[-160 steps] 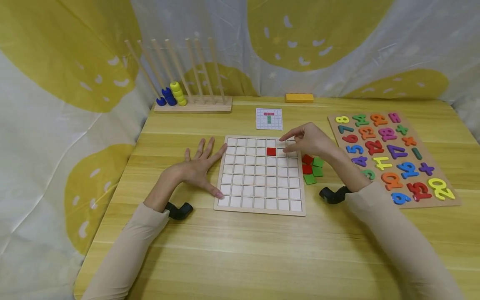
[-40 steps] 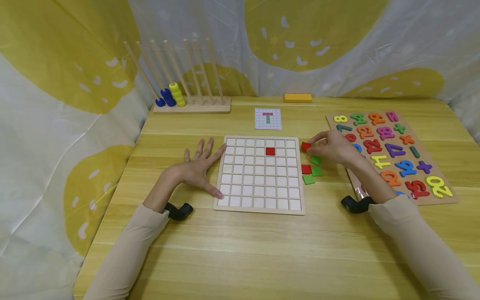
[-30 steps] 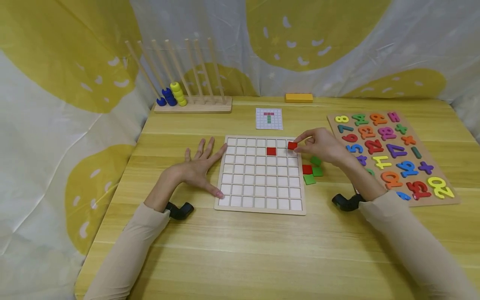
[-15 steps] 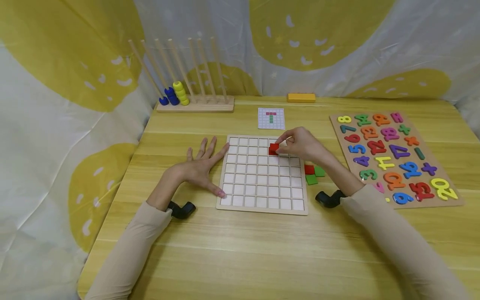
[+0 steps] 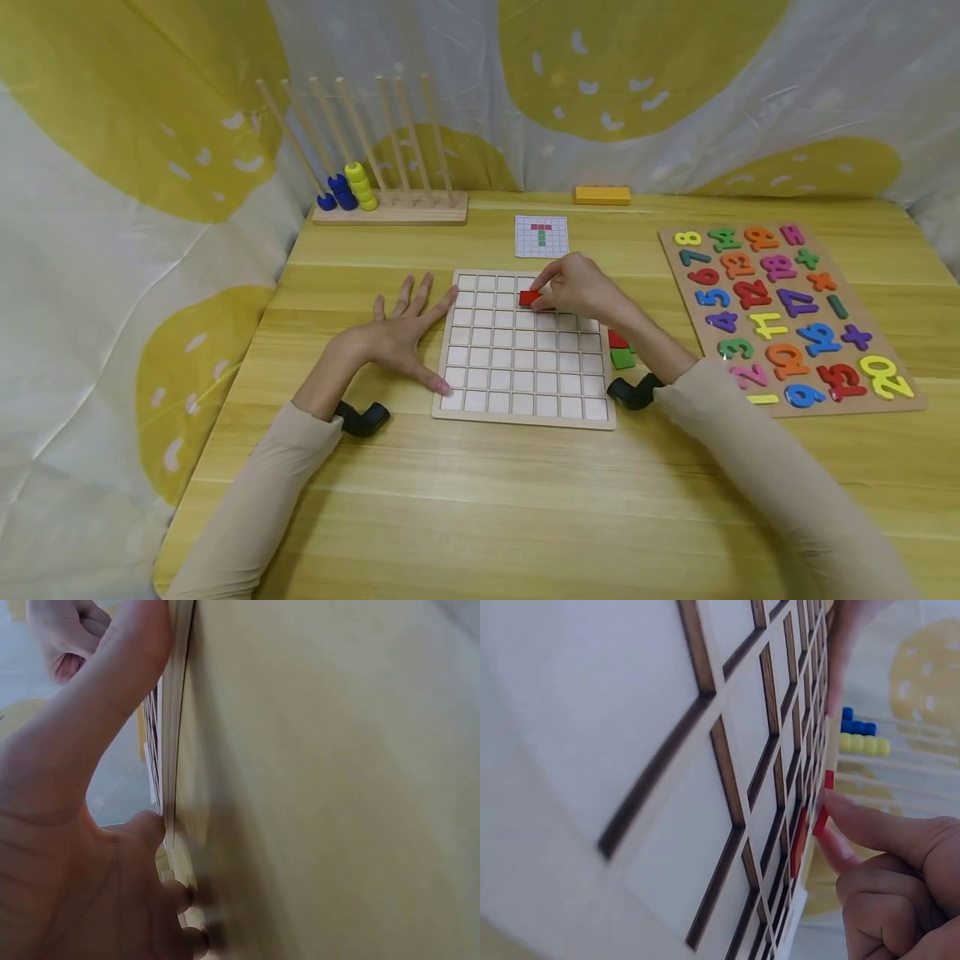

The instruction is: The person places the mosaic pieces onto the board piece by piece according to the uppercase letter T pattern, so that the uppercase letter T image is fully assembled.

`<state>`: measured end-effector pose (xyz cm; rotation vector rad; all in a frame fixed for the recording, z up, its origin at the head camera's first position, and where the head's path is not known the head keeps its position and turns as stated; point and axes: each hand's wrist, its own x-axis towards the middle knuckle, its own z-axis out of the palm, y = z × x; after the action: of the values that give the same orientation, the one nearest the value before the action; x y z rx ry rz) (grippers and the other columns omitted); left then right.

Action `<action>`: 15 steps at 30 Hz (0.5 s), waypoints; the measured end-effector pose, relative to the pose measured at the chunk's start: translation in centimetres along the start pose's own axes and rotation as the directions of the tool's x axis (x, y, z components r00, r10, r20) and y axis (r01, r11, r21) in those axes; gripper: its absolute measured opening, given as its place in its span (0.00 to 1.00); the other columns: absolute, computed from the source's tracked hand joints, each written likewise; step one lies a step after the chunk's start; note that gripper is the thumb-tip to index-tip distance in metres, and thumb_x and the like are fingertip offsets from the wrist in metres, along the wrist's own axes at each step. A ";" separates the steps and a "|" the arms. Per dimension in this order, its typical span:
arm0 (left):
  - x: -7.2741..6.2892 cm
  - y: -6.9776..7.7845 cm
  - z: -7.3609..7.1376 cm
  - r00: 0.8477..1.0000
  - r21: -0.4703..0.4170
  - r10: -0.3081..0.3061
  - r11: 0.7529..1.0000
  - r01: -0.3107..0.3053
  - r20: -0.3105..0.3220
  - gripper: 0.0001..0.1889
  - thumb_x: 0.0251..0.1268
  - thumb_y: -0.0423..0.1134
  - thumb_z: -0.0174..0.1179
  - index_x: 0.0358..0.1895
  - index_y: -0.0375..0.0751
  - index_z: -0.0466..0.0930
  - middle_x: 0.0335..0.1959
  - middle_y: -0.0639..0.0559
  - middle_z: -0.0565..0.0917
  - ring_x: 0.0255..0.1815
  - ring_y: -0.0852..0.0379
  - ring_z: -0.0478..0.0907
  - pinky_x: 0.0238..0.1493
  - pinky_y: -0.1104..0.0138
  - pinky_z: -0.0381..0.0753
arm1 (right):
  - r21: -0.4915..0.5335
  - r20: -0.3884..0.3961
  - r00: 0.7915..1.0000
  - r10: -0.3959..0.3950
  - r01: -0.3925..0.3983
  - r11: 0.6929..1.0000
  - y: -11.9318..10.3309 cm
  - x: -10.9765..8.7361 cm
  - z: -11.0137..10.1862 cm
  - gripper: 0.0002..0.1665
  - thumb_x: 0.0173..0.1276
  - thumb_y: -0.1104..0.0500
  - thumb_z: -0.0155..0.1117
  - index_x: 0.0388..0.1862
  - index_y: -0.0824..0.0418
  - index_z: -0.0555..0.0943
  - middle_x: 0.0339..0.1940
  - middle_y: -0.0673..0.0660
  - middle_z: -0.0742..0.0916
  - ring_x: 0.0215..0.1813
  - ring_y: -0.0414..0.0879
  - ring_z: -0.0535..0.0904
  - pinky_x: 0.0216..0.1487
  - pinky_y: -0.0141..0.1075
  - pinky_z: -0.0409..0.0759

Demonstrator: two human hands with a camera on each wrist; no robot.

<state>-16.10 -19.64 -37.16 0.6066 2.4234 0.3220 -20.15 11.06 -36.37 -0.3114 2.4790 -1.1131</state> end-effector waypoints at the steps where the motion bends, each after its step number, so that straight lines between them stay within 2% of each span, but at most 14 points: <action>1: 0.0 0.0 0.0 1.000 0.000 -0.002 1.000 0.002 0.000 0.77 0.45 0.70 0.77 0.84 0.58 0.21 0.81 0.40 0.13 0.81 0.36 0.07 0.72 0.25 0.18 | 0.000 0.001 1.000 0.005 -0.005 1.000 -0.1 0.1 0.1 0.16 0.65 0.61 0.77 0.48 0.66 0.87 0.12 0.47 0.62 0.19 0.40 0.54 0.25 0.32 0.54; 9: 0.0 0.3 -0.1 1.000 -0.014 -0.012 1.000 0.012 0.008 0.77 0.45 0.69 0.77 0.84 0.58 0.21 0.81 0.40 0.12 0.81 0.36 0.07 0.73 0.26 0.17 | -0.035 0.006 0.998 0.064 -0.064 0.997 -0.6 0.4 0.4 0.16 0.64 0.61 0.77 0.49 0.66 0.88 0.16 0.47 0.66 0.25 0.42 0.60 0.29 0.34 0.58; 15: 0.0 0.2 0.0 1.000 -0.010 -0.021 1.000 0.021 0.010 0.76 0.46 0.69 0.77 0.84 0.58 0.21 0.81 0.41 0.12 0.81 0.37 0.06 0.73 0.26 0.17 | -0.071 0.001 0.999 0.051 -0.051 0.996 -0.9 0.4 0.5 0.16 0.64 0.62 0.77 0.49 0.67 0.88 0.15 0.48 0.65 0.23 0.42 0.59 0.29 0.33 0.58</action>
<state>-16.06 -19.44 -37.09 0.5771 2.4155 0.3218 -20.29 9.99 -36.09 -0.2684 2.5133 -1.0048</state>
